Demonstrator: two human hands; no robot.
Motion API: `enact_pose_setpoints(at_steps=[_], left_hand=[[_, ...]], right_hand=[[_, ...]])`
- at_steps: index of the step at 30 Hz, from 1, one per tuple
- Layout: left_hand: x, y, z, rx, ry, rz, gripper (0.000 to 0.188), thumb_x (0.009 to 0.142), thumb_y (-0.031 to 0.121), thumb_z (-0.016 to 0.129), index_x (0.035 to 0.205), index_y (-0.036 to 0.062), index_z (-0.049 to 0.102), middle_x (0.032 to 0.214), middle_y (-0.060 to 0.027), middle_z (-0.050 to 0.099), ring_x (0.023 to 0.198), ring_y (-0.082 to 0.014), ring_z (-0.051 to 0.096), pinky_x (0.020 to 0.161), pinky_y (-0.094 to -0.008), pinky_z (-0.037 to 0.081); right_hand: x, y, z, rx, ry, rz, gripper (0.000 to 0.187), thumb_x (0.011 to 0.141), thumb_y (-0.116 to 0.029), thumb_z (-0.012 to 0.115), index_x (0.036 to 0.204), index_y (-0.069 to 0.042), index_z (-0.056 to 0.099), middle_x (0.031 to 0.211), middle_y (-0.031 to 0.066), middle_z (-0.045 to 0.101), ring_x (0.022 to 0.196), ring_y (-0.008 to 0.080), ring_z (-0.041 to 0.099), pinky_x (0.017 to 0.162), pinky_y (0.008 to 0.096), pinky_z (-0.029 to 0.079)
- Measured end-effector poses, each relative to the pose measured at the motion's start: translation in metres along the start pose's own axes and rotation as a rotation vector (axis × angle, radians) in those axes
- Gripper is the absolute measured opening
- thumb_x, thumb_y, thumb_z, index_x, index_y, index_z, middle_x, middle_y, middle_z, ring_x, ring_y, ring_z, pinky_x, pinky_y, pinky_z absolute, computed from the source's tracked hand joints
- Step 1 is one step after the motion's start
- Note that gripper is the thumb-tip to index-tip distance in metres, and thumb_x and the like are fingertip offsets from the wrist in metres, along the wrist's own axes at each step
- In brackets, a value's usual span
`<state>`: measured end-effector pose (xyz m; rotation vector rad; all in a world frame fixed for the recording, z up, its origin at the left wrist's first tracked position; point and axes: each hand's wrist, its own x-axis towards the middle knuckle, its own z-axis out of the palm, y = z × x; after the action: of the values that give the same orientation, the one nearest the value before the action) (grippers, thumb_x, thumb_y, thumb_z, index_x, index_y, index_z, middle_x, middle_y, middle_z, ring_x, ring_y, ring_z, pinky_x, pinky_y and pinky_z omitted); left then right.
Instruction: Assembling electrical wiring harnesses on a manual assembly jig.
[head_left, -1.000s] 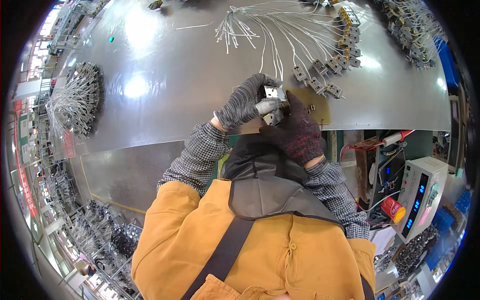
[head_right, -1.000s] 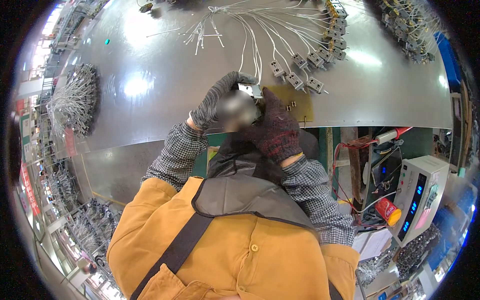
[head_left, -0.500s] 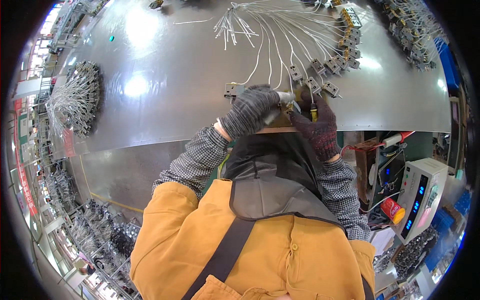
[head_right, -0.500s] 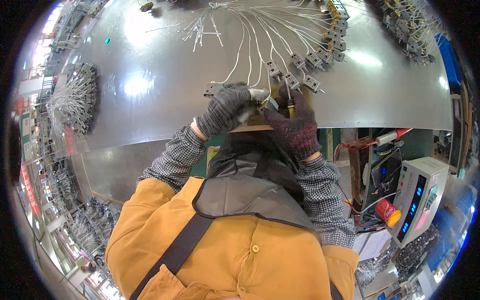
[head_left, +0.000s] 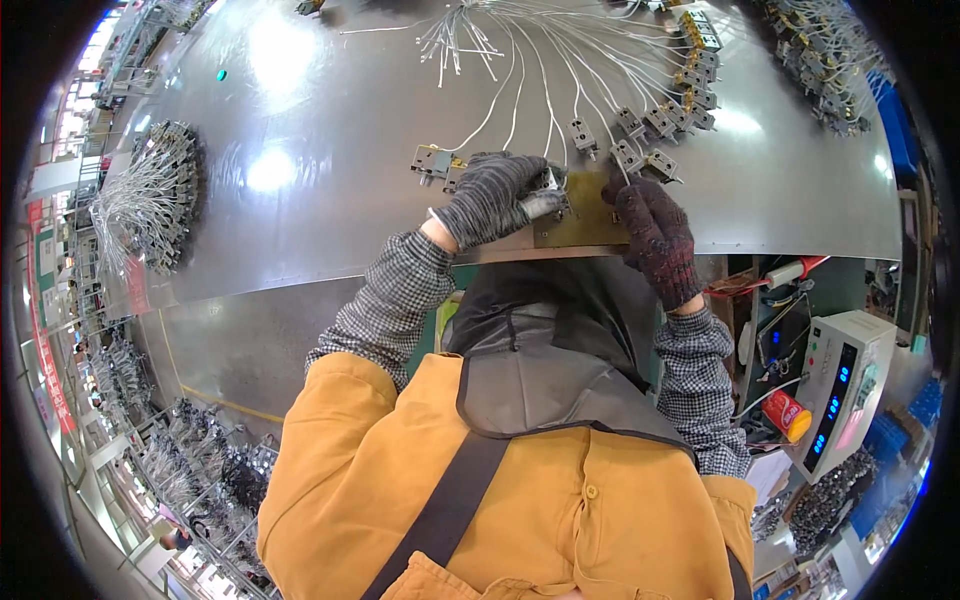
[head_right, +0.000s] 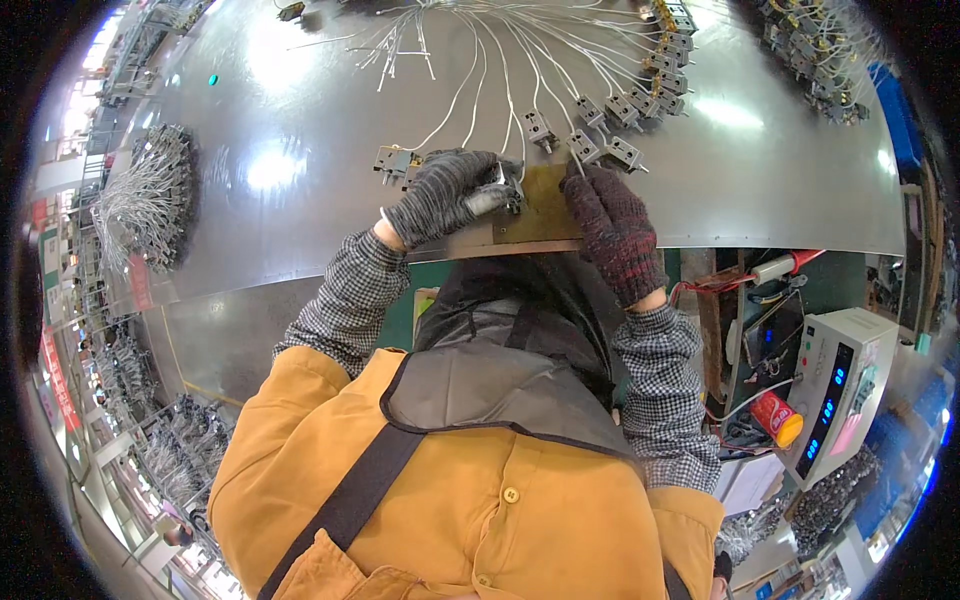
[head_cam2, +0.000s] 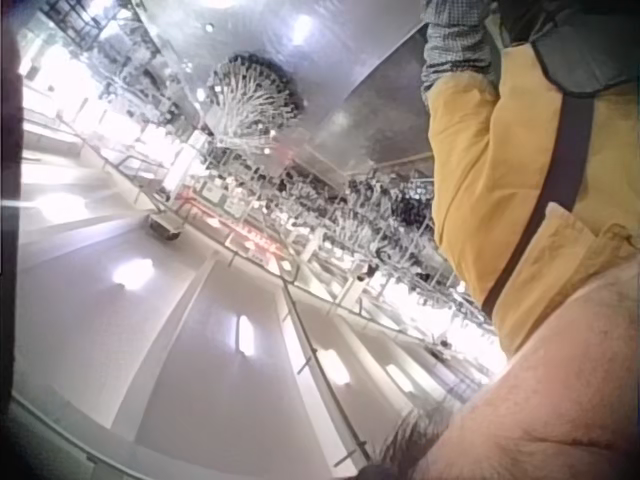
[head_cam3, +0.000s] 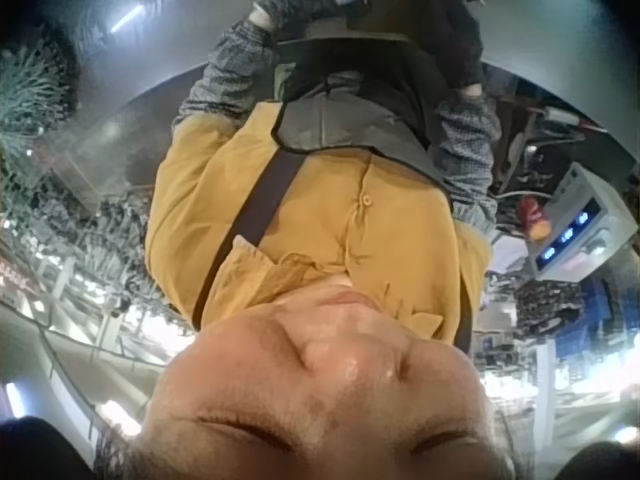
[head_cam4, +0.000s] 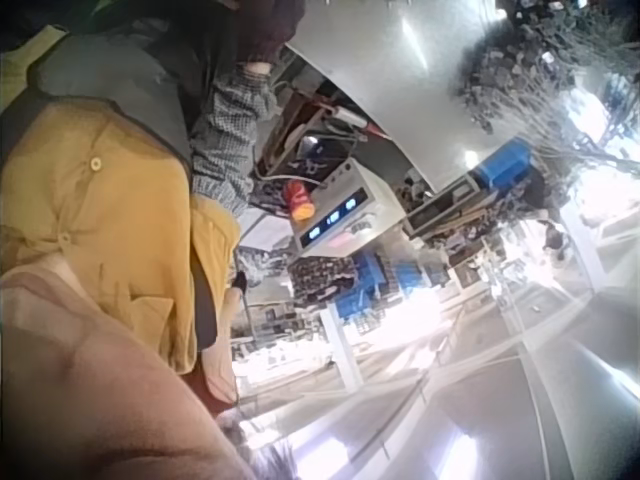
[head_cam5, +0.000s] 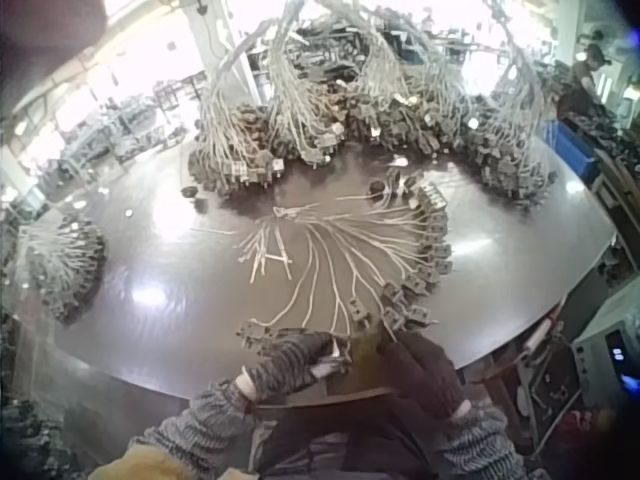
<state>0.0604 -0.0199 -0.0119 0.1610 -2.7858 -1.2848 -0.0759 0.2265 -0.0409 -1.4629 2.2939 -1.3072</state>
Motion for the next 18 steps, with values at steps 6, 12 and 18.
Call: enact_pose_setpoints(at_steps=[6,12,18], left_hand=[[0.005,0.001,0.001,0.268,-0.006,0.151,0.042,0.09,0.049,0.075,0.108,0.0108,0.074,0.086,-0.011,0.074,0.084,-0.0328,0.072,0.082,-0.046,0.052],[0.005,0.017,0.003,0.401,-0.049,0.178,0.047,0.084,0.049,0.079,0.113,0.0121,0.073,0.092,-0.0113,0.074,0.089,-0.0326,0.069,0.089,-0.0483,0.048],[0.004,0.03,0.021,0.514,0.009,0.086,0.057,0.075,0.055,0.083,0.112,0.0132,0.074,0.099,-0.0139,0.073,0.096,-0.0355,0.067,0.091,-0.0491,0.046]], right_hand=[[0.009,-0.058,-0.012,0.037,-0.067,0.093,0.03,0.102,-0.013,0.064,0.13,-0.005,0.068,0.117,0.0145,0.072,0.101,0.0216,0.073,0.08,0.0358,0.059],[0.009,-0.069,-0.021,0.222,-0.157,0.342,0.028,0.099,-0.011,0.067,0.126,-0.005,0.071,0.109,0.0156,0.075,0.1,0.0251,0.074,0.084,0.0375,0.059],[0.017,-0.088,-0.024,-0.102,-0.129,0.129,0.023,0.095,-0.009,0.068,0.117,-0.006,0.074,0.105,0.0194,0.075,0.098,0.0362,0.074,0.085,0.043,0.059]])
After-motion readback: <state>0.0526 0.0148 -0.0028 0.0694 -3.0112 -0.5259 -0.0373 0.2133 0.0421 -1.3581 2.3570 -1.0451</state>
